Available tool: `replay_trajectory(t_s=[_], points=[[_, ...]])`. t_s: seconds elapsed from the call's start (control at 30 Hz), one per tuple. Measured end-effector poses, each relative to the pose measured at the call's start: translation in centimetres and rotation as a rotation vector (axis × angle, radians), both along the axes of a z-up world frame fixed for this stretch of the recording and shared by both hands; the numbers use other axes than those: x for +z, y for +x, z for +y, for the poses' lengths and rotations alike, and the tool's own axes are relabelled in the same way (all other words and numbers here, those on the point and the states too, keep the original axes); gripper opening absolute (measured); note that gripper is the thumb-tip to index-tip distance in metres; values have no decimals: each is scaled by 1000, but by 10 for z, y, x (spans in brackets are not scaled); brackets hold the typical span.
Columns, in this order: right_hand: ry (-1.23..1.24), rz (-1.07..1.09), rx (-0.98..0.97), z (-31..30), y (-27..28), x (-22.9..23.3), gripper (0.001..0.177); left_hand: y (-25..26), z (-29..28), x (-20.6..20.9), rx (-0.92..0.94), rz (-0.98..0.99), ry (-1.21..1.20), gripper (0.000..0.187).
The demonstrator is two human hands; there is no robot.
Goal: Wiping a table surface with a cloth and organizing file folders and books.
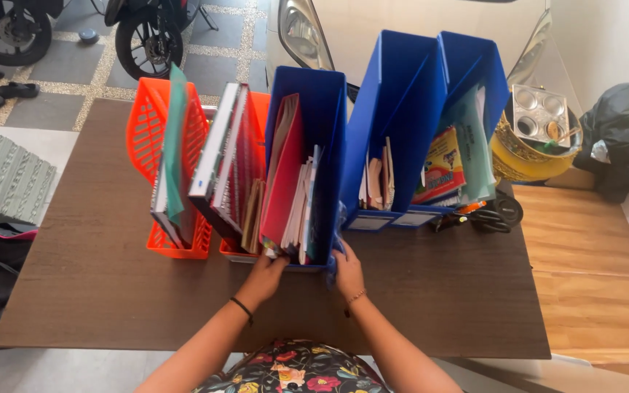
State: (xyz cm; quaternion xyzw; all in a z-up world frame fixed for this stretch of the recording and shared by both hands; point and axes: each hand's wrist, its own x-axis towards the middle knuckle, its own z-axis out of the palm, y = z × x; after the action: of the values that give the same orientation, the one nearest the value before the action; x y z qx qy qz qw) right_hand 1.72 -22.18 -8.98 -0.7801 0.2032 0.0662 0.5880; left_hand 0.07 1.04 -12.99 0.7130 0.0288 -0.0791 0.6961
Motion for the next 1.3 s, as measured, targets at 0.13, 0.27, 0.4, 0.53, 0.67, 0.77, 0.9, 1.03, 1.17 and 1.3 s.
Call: replay_trajectory(t_s=[0.13,0.27,0.4,0.53,0.67,0.77,0.9,1.03,1.17,1.3], points=[[87,-322,-4,3,18,51,48,1,-8,35,12,-60,-3,60],[121,-350,42,-5,22,21,49,-8,-9,19,-5,-80,38,67],[113,-20,91,-9,-1,-22,53,-23,2,-50,17,-50,73,64],[159,-309,108,-2,-15,28,53,-38,11,-30,26,-52,70,43],[117,-189,218,-13,13,-62,56,-51,13,10,36,-84,90,30],[112,29,244,-13,40,-57,56,-53,14,3,42,-111,92,28],[93,-423,244,-7,55,32,53,-58,7,32,71,-78,136,28],[204,-343,234,1,80,5,55,-60,10,8,100,-45,162,28],[300,-110,242,0,42,14,62,-58,8,2,141,-36,169,29],[102,-457,423,-17,-21,-17,69,-59,-4,38,193,23,175,24]])
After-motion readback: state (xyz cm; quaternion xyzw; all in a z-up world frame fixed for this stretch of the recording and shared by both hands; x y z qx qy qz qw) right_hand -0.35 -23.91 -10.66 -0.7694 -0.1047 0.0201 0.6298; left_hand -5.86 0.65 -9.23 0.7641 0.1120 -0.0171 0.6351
